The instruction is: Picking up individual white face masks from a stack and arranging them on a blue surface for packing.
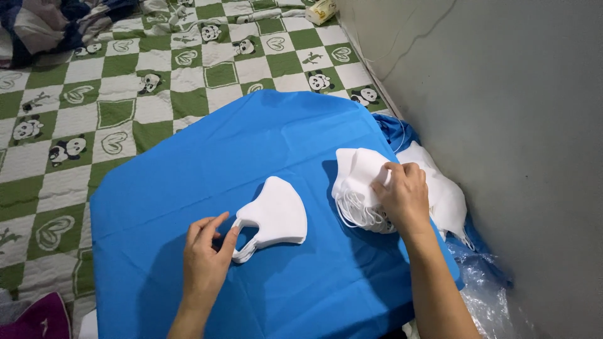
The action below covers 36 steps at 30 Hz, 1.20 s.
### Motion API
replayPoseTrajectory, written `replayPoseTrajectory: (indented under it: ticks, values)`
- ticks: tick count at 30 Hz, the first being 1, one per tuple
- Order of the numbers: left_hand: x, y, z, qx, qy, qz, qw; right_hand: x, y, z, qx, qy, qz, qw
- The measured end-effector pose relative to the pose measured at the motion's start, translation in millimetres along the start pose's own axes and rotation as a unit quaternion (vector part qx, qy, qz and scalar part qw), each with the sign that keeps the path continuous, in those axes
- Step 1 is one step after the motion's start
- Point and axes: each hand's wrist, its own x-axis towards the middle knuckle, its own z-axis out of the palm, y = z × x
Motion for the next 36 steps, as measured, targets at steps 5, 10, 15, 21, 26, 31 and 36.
replayPoseTrajectory:
  ticks: [5, 10, 15, 21, 26, 31, 36]
  values:
    - [1.5, -4.8, 2.8, 0.007, 0.008, 0.018, 1.000, -1.3, -5.3, -4.1, 0.002, -0.003, 0.011, 1.000]
    - [2.1, -8.3, 4.1, 0.001, 0.015, 0.028, 0.999, -1.5, -4.0, -2.8, -0.002, 0.003, 0.006, 1.000]
    - [0.7, -4.2, 2.0, 0.001, 0.007, 0.020, 1.000, 0.9, 7.0, 9.8, -0.025, 0.024, -0.002, 0.999]
    - [1.2, -3.0, 1.7, 0.008, 0.001, 0.011, 1.000, -0.7, 2.1, 6.4, -0.055, 0.061, -0.003, 0.997]
    - [-0.3, 0.1, 0.3, 0.003, -0.003, 0.003, 1.000, -2.6, 8.0, 11.8, -0.084, 0.114, -0.041, 0.989]
    - [-1.7, 1.7, -1.1, -0.009, 0.002, 0.005, 1.000, -12.6, -6.4, -19.0, -0.003, 0.148, -0.083, 0.986]
    - [-4.7, -1.8, 1.7, -0.027, 0.069, 0.117, 0.990, -25.0, -26.5, -64.7, 0.102, 0.154, -0.152, 0.971]
